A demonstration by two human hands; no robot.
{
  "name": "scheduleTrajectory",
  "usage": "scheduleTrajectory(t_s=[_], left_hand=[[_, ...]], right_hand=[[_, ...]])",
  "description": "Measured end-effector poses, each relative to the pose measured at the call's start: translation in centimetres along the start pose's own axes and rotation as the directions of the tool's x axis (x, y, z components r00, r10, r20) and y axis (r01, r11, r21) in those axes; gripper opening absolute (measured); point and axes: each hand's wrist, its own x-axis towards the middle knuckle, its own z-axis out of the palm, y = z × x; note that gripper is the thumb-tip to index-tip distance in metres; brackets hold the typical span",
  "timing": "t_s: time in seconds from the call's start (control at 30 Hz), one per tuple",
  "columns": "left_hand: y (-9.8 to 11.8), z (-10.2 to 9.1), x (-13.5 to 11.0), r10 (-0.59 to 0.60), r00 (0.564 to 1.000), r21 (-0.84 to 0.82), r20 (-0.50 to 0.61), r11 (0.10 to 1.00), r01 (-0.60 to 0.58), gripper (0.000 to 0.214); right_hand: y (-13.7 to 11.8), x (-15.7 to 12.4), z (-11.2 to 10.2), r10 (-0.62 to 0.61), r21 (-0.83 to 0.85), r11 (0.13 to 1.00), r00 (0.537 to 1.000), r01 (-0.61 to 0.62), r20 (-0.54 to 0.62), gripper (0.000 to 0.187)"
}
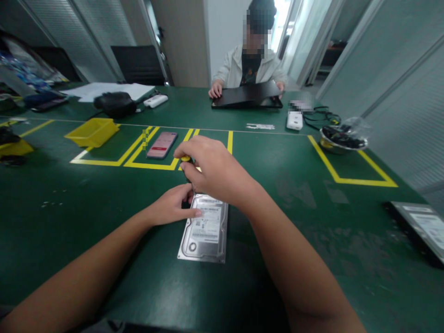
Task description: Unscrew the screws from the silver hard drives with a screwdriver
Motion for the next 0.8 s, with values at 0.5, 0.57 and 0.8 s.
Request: scheduleTrajectory(t_s=[0.5, 0.57, 0.8], left_hand=[[-1.8, -0.2, 0.5, -0.035, 0.996, -0.277, -0.085, 0.961, 0.01, 0.012], [-1.8, -0.2, 0.5, -0.03, 0.996, -0.273, -0.079, 0.962, 0.007, 0.013], [-1.7, -0.5, 0.5, -0.032, 0.998, -0.238, -0.061, 0.971, 0.016, 0.014]], right_hand=[[-0.3, 0.0, -0.4, 0.023, 0.001, 1.0, 0.999, -0.023, 0.037, 0.032], [-0.4, 0.0, -0.4, 0.021, 0.011, 1.0, 0.999, -0.022, 0.03, 0.029], [-0.4, 0.0, -0.4, 0.034, 0.026, 0.999, 0.999, -0.035, 0.036, 0.025]])
